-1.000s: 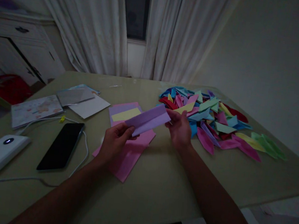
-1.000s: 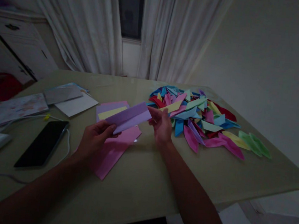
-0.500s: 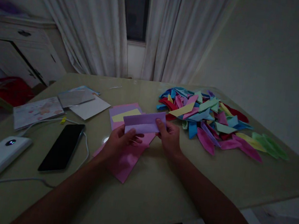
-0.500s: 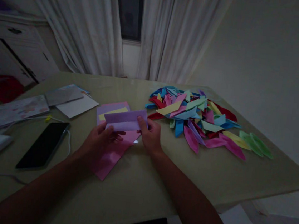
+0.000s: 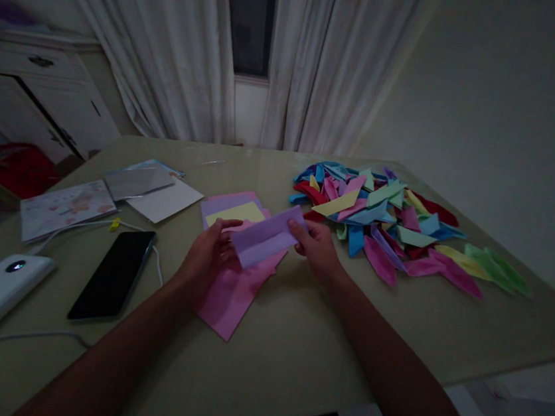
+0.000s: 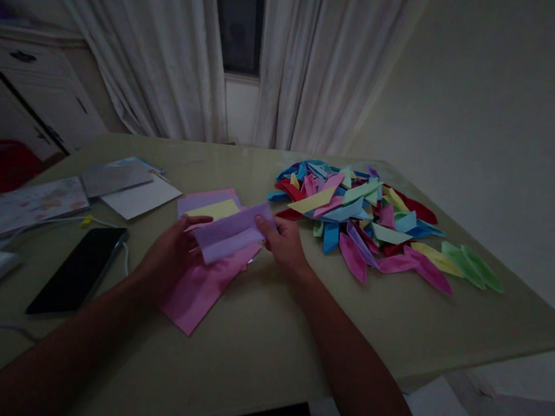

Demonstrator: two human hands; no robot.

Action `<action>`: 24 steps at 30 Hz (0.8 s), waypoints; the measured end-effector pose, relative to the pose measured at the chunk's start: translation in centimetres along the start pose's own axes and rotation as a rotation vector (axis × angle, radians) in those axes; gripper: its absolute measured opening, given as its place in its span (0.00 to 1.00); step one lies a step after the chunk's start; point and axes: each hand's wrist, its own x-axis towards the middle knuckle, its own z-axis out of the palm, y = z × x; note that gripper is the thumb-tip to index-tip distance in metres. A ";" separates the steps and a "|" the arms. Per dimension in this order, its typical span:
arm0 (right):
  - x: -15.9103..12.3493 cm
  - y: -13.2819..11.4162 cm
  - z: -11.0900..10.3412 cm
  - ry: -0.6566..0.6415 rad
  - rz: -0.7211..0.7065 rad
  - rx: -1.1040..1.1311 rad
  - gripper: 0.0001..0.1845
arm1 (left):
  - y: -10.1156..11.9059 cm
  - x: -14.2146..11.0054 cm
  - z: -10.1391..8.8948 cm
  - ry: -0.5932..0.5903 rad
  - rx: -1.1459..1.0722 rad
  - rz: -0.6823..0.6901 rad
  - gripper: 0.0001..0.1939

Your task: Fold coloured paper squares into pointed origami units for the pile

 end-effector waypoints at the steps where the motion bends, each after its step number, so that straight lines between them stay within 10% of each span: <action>1: -0.3 -0.1 0.1 -0.108 0.029 -0.031 0.30 | 0.0 -0.3 0.2 -0.086 -0.059 -0.093 0.29; 5: -1.2 -0.7 0.4 -0.368 0.066 -0.104 0.21 | -0.5 -1.6 0.4 -0.382 -0.156 -0.376 0.25; 9: -1.4 -1.0 0.6 -0.368 0.013 -0.063 0.16 | -0.7 -2.1 0.4 -0.526 -0.131 -0.403 0.24; 17: -1.7 0.1 1.1 -0.276 -0.045 0.083 0.33 | -1.3 -1.8 0.8 -0.441 -0.002 -0.183 0.20; 24: -2.6 -0.4 2.0 -0.338 -0.061 -0.078 0.24 | -1.0 -2.6 1.5 -0.480 0.099 -0.247 0.25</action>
